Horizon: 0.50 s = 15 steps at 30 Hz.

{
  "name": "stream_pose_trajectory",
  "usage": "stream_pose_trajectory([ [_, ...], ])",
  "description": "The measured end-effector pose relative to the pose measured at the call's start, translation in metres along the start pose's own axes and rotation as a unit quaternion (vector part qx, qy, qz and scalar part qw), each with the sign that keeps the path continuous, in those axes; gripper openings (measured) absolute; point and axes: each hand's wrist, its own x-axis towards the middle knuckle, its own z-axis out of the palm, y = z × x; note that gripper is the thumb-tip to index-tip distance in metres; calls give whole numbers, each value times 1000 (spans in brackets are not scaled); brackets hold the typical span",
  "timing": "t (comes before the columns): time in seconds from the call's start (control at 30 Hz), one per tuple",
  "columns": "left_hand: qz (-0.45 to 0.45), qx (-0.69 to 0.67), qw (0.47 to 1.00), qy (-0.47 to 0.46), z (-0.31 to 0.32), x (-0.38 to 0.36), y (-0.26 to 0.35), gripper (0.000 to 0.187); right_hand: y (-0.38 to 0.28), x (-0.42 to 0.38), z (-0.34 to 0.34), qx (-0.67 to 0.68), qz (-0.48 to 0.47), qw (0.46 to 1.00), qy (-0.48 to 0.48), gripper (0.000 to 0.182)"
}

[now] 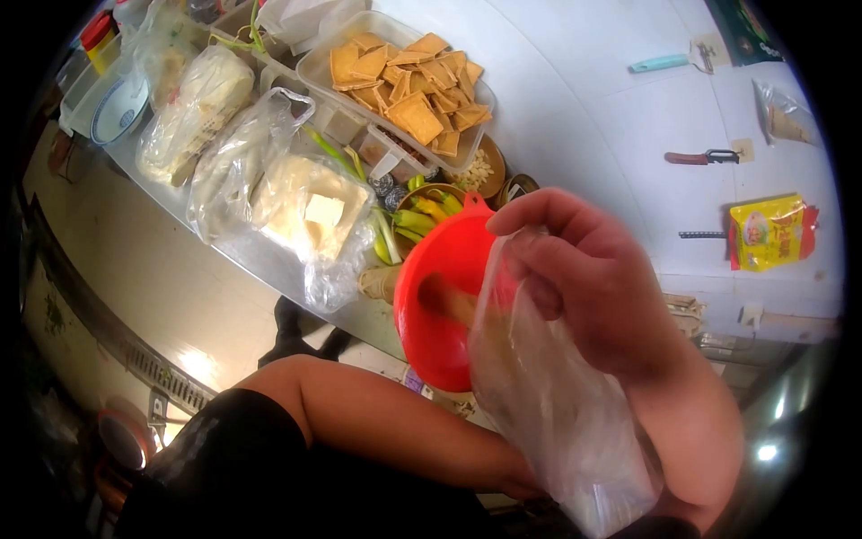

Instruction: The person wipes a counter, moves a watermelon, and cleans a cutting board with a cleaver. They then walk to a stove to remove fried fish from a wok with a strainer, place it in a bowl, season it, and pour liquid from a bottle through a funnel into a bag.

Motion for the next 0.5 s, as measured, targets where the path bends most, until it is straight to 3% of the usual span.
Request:
stream_pose_trajectory([
  [0.5,-2,5,1000,-6,1,-3,1,72,0,1,1,-6,25,1000,-2,13],
])
